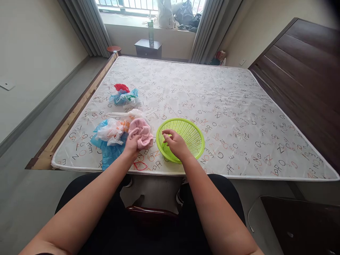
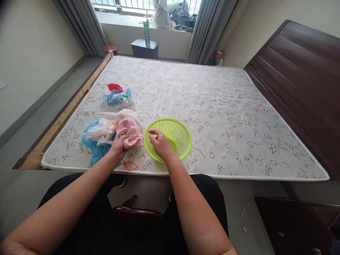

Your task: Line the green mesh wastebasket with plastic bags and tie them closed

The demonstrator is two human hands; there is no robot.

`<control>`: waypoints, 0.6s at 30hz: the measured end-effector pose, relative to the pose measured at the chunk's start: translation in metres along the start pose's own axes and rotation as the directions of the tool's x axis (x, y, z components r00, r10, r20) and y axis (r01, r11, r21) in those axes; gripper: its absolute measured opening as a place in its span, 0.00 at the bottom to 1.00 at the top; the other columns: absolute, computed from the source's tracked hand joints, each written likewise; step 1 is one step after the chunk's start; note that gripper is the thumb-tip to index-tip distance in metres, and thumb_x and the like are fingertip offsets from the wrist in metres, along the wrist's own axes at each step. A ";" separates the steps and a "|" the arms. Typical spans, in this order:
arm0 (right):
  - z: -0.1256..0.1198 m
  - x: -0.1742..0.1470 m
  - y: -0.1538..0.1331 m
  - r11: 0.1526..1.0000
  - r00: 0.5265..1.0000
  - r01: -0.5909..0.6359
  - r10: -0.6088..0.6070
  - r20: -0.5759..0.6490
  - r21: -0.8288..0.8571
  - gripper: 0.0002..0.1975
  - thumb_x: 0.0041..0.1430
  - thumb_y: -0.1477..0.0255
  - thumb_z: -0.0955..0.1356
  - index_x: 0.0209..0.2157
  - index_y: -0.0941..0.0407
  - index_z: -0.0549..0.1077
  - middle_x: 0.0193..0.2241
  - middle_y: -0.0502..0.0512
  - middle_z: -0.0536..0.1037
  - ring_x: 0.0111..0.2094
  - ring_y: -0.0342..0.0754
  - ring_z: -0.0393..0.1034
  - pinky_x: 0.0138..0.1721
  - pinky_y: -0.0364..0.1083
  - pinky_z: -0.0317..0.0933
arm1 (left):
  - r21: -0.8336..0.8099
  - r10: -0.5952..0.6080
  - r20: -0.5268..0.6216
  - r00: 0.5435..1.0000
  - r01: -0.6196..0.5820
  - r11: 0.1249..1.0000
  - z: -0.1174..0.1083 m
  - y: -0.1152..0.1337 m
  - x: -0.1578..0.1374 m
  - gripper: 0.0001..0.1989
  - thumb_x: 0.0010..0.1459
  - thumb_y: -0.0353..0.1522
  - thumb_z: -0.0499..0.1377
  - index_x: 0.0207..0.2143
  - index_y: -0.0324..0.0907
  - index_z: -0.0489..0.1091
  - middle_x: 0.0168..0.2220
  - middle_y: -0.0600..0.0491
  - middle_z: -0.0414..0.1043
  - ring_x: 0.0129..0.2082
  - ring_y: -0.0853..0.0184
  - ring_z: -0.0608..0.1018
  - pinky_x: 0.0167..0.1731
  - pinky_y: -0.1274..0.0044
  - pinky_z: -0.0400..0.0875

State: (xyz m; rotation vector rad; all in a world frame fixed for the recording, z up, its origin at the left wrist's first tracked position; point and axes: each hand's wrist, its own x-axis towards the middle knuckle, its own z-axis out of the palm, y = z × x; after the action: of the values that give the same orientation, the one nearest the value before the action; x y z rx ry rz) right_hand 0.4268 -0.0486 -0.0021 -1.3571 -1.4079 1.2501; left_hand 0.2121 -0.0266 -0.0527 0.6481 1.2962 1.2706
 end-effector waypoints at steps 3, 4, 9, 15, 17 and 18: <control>0.002 0.001 0.005 0.994 0.999 0.013 -0.008 0.047 -0.108 0.12 0.67 0.65 0.66 0.47 0.53 0.77 0.47 0.55 0.81 0.39 0.46 0.76 0.47 0.49 0.69 | 0.200 -0.129 0.088 0.988 0.110 0.974 0.005 -0.032 -0.001 0.26 0.52 0.29 0.62 0.55 0.42 0.68 0.60 0.41 0.73 0.57 0.53 0.79 0.57 0.61 0.77; 0.002 0.000 0.005 0.990 0.998 0.028 -0.019 0.062 -0.136 0.11 0.68 0.66 0.66 0.47 0.53 0.77 0.47 0.55 0.82 0.41 0.47 0.76 0.48 0.50 0.69 | 0.251 -0.152 0.111 0.982 0.120 0.960 0.007 -0.042 -0.002 0.26 0.52 0.30 0.63 0.55 0.41 0.69 0.59 0.41 0.74 0.57 0.53 0.79 0.56 0.61 0.77; 0.003 -0.004 0.005 0.953 0.986 0.123 -0.085 0.146 -0.275 0.10 0.67 0.72 0.66 0.45 0.52 0.79 0.47 0.56 0.82 0.49 0.51 0.75 0.54 0.50 0.64 | 0.494 -0.173 0.178 0.969 0.064 0.867 0.006 -0.062 -0.002 0.26 0.53 0.33 0.65 0.55 0.44 0.71 0.58 0.41 0.76 0.60 0.52 0.78 0.59 0.63 0.74; 0.000 -0.004 0.008 0.926 0.977 0.143 -0.074 0.202 -0.351 0.11 0.68 0.73 0.66 0.49 0.54 0.77 0.48 0.59 0.82 0.50 0.51 0.75 0.53 0.50 0.64 | 0.833 -0.196 0.190 0.962 -0.052 0.550 -0.011 -0.030 0.012 0.15 0.46 0.40 0.72 0.36 0.45 0.78 0.51 0.41 0.80 0.60 0.43 0.75 0.60 0.62 0.68; -0.001 -0.004 0.008 0.923 0.976 0.147 -0.076 0.205 -0.356 0.11 0.68 0.73 0.66 0.48 0.54 0.77 0.49 0.59 0.82 0.50 0.52 0.75 0.53 0.50 0.64 | 0.922 -0.214 0.152 0.965 -0.061 0.383 -0.020 -0.002 0.020 0.15 0.47 0.44 0.71 0.27 0.42 0.75 0.40 0.38 0.82 0.53 0.40 0.79 0.55 0.60 0.69; -0.002 -0.004 0.008 0.924 0.975 0.148 -0.077 0.208 -0.353 0.11 0.68 0.72 0.66 0.48 0.54 0.78 0.49 0.59 0.82 0.49 0.52 0.75 0.53 0.50 0.64 | 0.955 -0.208 0.131 0.969 -0.067 0.289 -0.027 0.014 0.025 0.16 0.49 0.45 0.69 0.24 0.42 0.73 0.36 0.39 0.82 0.49 0.41 0.80 0.52 0.61 0.70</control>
State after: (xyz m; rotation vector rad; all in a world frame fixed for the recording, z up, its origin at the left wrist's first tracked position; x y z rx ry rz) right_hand 0.4306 -0.0530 -0.0096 -1.4009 -1.9033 1.0987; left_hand 0.1779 -0.0079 -0.0547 1.5258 1.8082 0.1135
